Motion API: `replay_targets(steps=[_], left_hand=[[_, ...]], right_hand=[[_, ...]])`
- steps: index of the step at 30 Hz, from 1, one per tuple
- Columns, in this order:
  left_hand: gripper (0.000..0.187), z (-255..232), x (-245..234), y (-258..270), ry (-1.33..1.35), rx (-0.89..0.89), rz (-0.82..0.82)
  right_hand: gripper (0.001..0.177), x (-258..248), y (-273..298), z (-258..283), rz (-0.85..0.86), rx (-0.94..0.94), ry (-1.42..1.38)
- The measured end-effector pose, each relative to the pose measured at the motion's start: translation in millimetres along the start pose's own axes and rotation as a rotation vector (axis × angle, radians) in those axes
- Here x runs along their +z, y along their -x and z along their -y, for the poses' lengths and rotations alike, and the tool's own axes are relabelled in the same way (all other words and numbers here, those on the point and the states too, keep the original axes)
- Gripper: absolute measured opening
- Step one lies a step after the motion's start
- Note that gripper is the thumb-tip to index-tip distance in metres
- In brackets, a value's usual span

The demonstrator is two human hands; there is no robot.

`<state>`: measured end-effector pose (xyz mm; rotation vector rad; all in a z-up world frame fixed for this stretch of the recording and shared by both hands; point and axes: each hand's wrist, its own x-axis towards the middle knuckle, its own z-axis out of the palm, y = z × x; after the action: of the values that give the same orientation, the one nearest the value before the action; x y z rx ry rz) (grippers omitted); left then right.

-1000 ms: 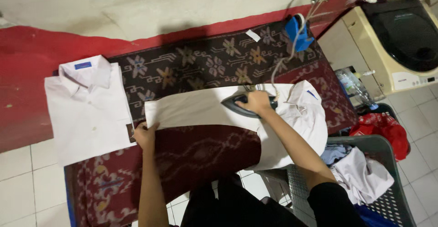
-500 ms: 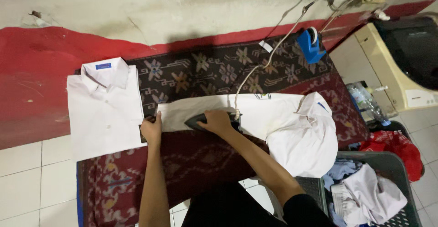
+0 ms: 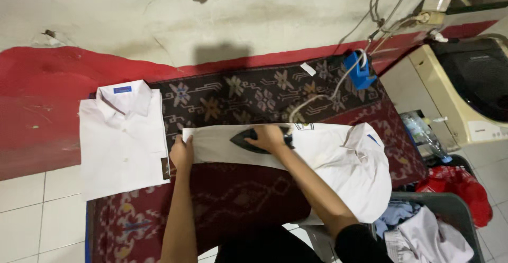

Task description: The person takes a white shirt from a laundry basket, spreads it across an ironing board, and irons the torso and sleeves before folding it.

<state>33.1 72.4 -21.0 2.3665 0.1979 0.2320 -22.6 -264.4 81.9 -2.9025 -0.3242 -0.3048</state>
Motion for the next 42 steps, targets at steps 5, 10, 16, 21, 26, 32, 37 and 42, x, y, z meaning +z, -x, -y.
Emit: replay_targets(steps=[5,10,16,21,26,32,37,42], left_hand=[[0.031,1.7,-6.1,12.8,0.069,0.141,-0.124],[0.029,2.9,-8.1,14.1,0.07,0.01,-0.061],[0.023,4.4,-5.7,21.7,0.153,0.173,-0.155],[0.022,1.3,-2.9,23.2,0.145,0.141,-0.221],[0.025,-4.2,-8.1,27.7,0.154,0.16,-0.267],[0.027,-12.6,-16.0,27.6,0.172,0.144,-0.275],[0.027,-10.6,-14.1,24.8,0.169,0.143,-0.264],[0.029,-7.0,-9.1,26.6,0.17,0.045,-0.185]], right_hand=[[0.066,27.1,-42.7,37.3,0.235,0.085,0.036],[0.063,6.7,-23.1,12.5,0.118,0.036,-0.015],[0.057,-33.6,7.9,-36.3,0.148,0.122,0.072],[0.06,-18.3,-18.0,-6.7,0.143,0.087,0.044],[0.063,26.8,-70.5,42.7,0.214,0.029,0.017],[0.063,36.1,-73.2,38.4,0.146,-0.067,-0.003],[0.061,-5.8,-40.1,-13.3,0.21,0.051,0.041],[0.058,-30.3,-22.6,-38.3,0.134,-0.029,0.07]])
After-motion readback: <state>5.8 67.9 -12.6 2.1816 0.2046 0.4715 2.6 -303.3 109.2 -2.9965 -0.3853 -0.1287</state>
